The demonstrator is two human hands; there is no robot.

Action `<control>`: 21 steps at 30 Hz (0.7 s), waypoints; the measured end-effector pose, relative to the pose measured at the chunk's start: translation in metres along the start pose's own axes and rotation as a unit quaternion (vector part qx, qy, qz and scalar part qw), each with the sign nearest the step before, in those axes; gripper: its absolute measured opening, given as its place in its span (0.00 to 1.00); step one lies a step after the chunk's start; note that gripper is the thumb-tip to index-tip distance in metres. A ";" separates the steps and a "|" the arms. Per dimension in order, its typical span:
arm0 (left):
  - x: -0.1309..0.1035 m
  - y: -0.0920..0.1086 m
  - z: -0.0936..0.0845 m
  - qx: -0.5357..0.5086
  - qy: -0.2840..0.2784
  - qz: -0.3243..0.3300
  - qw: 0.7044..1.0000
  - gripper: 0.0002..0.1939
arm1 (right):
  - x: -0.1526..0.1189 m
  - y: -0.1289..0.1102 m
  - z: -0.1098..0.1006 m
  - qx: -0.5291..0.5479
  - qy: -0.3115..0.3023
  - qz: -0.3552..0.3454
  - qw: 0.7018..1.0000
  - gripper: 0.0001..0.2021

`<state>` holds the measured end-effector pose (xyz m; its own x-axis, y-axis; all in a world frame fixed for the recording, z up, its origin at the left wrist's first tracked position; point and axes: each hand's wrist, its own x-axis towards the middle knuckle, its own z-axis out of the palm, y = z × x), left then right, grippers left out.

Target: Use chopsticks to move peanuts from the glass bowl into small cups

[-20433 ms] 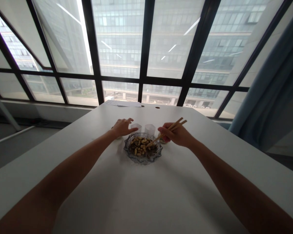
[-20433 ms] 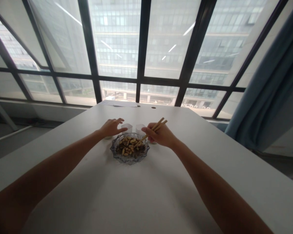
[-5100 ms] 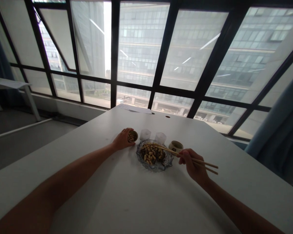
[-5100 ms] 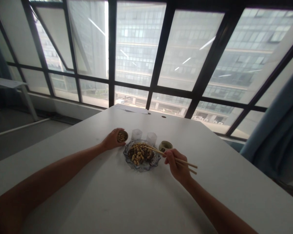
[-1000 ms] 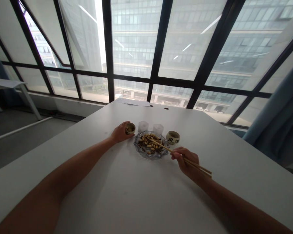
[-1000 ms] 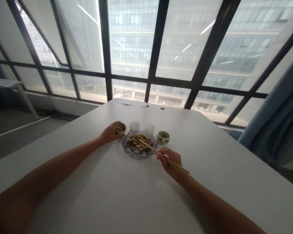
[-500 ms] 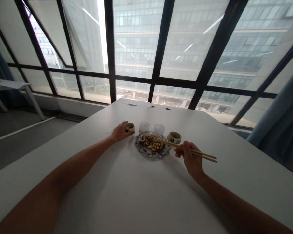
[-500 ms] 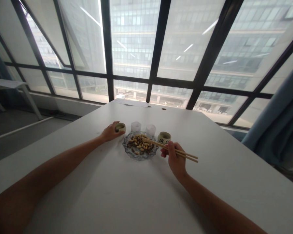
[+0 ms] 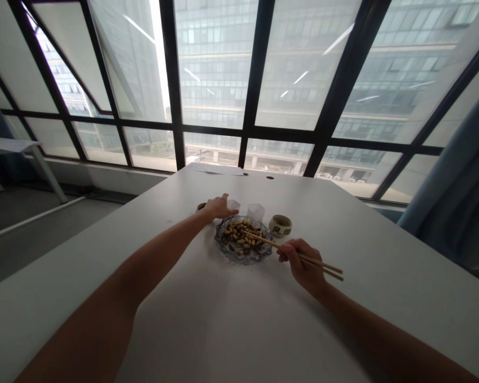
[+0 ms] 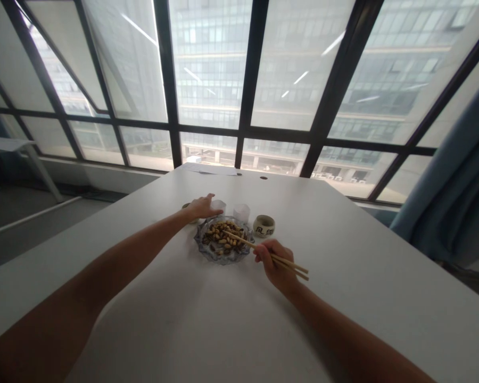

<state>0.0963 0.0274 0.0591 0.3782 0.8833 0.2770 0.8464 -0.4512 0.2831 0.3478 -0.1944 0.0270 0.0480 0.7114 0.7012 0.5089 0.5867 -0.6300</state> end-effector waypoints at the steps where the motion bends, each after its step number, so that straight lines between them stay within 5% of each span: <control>1: 0.000 0.002 0.001 -0.005 -0.004 -0.003 1.000 0.48 | 0.000 0.001 0.000 0.001 0.003 0.001 1.000 0.18; 10: -0.018 0.000 -0.019 0.021 0.124 0.219 0.968 0.40 | 0.002 0.002 0.000 0.001 0.009 -0.005 1.000 0.16; 21: -0.029 0.000 -0.020 0.017 0.130 0.230 0.964 0.42 | 0.076 -0.014 0.014 -0.040 -0.005 -0.090 0.995 0.19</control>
<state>0.0776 -0.0004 0.0696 0.6125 0.5274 0.5888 0.6253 -0.7789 0.0472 0.3326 -0.1427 0.0848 -0.0594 0.6012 0.7969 0.5745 0.6735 -0.4652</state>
